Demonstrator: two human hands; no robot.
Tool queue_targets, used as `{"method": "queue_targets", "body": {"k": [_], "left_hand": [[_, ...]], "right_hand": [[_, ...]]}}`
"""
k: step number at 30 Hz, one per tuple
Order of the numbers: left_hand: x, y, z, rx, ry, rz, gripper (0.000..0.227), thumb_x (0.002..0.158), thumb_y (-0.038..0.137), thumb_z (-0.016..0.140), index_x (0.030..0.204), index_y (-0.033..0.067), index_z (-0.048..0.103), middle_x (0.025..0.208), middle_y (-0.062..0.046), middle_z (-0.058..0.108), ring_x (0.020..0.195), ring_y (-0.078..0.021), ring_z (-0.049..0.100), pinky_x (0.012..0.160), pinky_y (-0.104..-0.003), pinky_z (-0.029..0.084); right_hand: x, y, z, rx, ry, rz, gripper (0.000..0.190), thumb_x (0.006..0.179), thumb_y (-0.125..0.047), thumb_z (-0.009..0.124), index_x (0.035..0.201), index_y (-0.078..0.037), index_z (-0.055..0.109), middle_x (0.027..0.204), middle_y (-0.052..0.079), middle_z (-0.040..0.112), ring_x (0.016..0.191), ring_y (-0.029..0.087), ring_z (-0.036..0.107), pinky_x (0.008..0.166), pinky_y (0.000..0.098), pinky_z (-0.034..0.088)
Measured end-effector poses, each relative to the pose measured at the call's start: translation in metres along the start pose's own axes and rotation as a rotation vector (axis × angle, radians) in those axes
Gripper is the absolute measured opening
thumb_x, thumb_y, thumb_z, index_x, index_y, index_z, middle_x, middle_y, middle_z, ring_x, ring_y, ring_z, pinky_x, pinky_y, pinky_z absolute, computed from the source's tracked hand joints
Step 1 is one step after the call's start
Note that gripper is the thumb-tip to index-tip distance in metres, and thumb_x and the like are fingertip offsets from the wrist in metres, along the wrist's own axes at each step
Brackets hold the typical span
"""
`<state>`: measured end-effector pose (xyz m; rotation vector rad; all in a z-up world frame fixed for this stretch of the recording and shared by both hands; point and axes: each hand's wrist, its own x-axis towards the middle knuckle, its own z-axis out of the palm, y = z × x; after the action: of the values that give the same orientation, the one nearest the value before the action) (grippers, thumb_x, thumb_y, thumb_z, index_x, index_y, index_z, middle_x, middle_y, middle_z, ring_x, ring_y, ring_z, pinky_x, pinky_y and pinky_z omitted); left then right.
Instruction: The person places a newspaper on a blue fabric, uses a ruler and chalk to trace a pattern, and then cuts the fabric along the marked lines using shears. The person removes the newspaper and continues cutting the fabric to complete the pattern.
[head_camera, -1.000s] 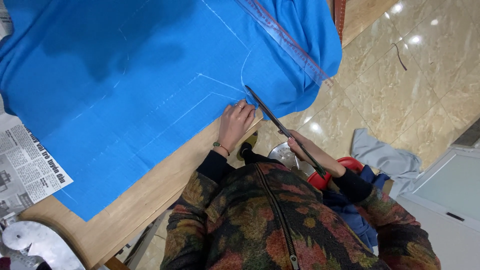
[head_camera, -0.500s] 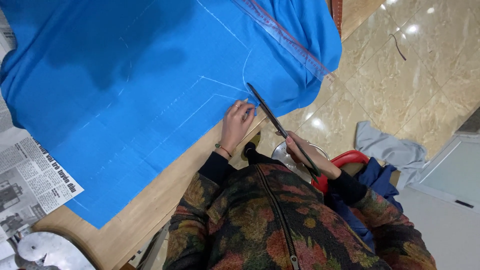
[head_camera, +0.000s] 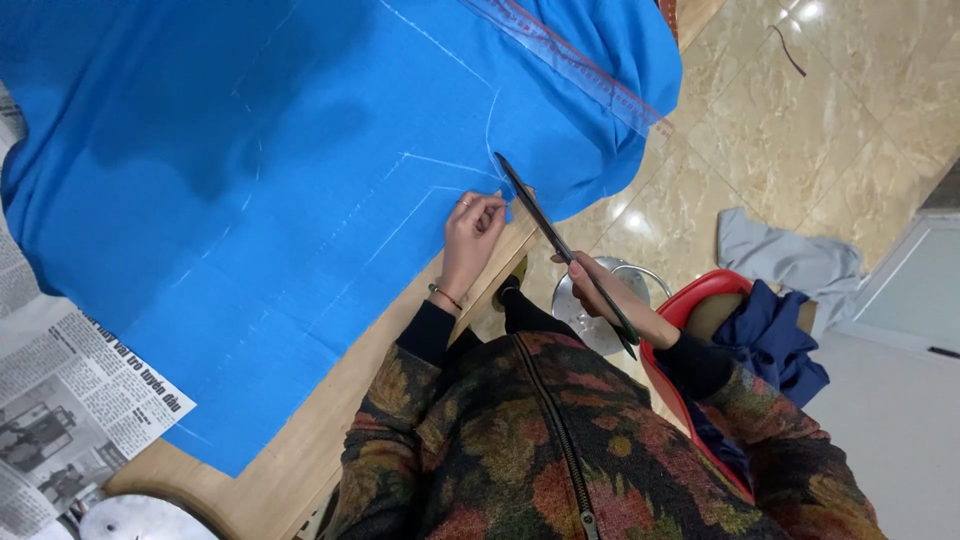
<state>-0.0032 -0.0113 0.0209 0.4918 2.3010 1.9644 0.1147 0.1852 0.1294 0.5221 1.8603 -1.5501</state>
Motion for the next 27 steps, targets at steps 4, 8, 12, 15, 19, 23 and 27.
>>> {"method": "queue_targets", "body": {"k": [4, 8, 12, 15, 19, 23, 27], "left_hand": [[0.0, -0.009, -0.002, -0.035, 0.024, -0.038, 0.012, 0.095, -0.003, 0.068, 0.102, 0.0033, 0.074, 0.085, -0.009, 0.059, 0.069, -0.0179, 0.065, 0.06, -0.03, 0.054], [0.002, -0.009, -0.006, -0.07, 0.002, -0.041, 0.01, 0.094, -0.004, 0.067, 0.101, 0.0014, 0.072, 0.085, -0.011, 0.059, 0.068, -0.0184, 0.063, 0.06, -0.031, 0.053], [0.004, -0.005, -0.008, -0.096, -0.013, -0.047, 0.008, 0.096, -0.001, 0.067, 0.102, 0.0021, 0.072, 0.085, -0.012, 0.059, 0.07, -0.0184, 0.064, 0.061, -0.031, 0.054], [0.003, -0.001, -0.008, -0.075, -0.03, -0.031, 0.008, 0.098, 0.0, 0.065, 0.103, 0.0024, 0.071, 0.087, -0.012, 0.06, 0.072, -0.0191, 0.065, 0.062, -0.031, 0.055], [0.005, 0.011, -0.012, 0.031, -0.081, 0.023, 0.009, 0.099, 0.0, 0.065, 0.105, 0.0006, 0.072, 0.09, -0.014, 0.064, 0.077, -0.0285, 0.07, 0.063, -0.032, 0.058], [0.006, 0.017, -0.015, 0.096, -0.102, 0.057, 0.009, 0.1, 0.001, 0.064, 0.105, 0.0014, 0.072, 0.092, -0.011, 0.065, 0.08, -0.0283, 0.071, 0.064, -0.032, 0.06], [0.006, 0.018, -0.017, 0.111, -0.116, 0.07, 0.009, 0.102, 0.001, 0.062, 0.106, -0.0003, 0.071, 0.092, -0.012, 0.064, 0.082, -0.0301, 0.071, 0.065, -0.033, 0.062]], "right_hand": [[-0.005, -0.008, 0.015, 0.053, 0.025, -0.004, 0.06, 0.107, -0.056, 0.032, 0.135, -0.008, 0.053, 0.063, -0.004, 0.035, 0.047, 0.006, 0.037, 0.042, 0.0209, 0.03], [0.002, 0.0, 0.025, 0.051, 0.059, -0.03, 0.058, 0.107, -0.056, 0.033, 0.132, -0.007, 0.053, 0.065, -0.003, 0.037, 0.049, 0.007, 0.039, 0.044, 0.0217, 0.031], [0.002, -0.004, 0.033, 0.048, 0.068, -0.035, 0.059, 0.107, -0.057, 0.033, 0.13, -0.007, 0.053, 0.065, -0.004, 0.037, 0.049, 0.006, 0.039, 0.044, 0.0218, 0.032], [0.007, 0.011, 0.034, 0.077, 0.058, -0.043, 0.059, 0.108, -0.056, 0.03, 0.131, -0.006, 0.051, 0.068, -0.004, 0.034, 0.05, 0.005, 0.036, 0.044, 0.0201, 0.03], [0.002, 0.002, 0.041, 0.139, 0.059, -0.037, 0.061, 0.109, -0.057, 0.028, 0.13, -0.004, 0.05, 0.07, -0.006, 0.031, 0.051, 0.003, 0.032, 0.045, 0.0189, 0.027], [0.007, 0.01, 0.037, 0.121, 0.05, -0.045, 0.06, 0.109, -0.057, 0.03, 0.131, -0.004, 0.049, 0.071, -0.005, 0.032, 0.052, 0.003, 0.034, 0.046, 0.0186, 0.028], [0.009, 0.013, 0.038, 0.116, 0.043, -0.039, 0.058, 0.109, -0.058, 0.029, 0.126, -0.006, 0.049, 0.071, -0.004, 0.032, 0.053, 0.005, 0.034, 0.046, 0.0196, 0.029]]}}
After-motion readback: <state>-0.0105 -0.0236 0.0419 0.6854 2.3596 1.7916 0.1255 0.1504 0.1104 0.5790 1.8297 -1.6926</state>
